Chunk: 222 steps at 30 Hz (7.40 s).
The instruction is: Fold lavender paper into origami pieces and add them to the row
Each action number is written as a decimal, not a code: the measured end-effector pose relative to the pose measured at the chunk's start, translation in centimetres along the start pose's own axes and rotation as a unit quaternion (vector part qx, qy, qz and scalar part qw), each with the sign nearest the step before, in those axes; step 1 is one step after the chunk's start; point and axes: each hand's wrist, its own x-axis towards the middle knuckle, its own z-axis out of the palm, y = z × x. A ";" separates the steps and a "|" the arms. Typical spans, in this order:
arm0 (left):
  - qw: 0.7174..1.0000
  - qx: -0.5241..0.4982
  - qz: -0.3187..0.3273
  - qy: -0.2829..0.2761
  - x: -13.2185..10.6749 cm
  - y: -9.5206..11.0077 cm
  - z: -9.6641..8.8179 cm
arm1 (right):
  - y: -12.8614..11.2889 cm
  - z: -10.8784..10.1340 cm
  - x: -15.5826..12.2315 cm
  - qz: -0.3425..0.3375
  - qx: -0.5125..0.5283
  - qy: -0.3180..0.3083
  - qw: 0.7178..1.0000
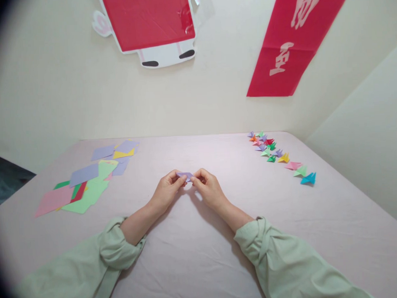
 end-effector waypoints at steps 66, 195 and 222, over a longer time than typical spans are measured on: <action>0.983 0.125 0.062 -0.120 -0.2 -0.3 -0.2 | -0.3 -0.6 0.2 -0.006 -0.012 -0.014 1.000; 0.991 0.103 0.028 -0.078 -0.2 -0.4 0.0 | 0.6 -0.3 -0.1 -0.037 -0.011 0.024 0.999; 0.998 0.020 0.007 -0.061 0.1 0.2 -0.1 | -0.5 -0.7 -0.3 -0.006 -0.060 -0.041 0.997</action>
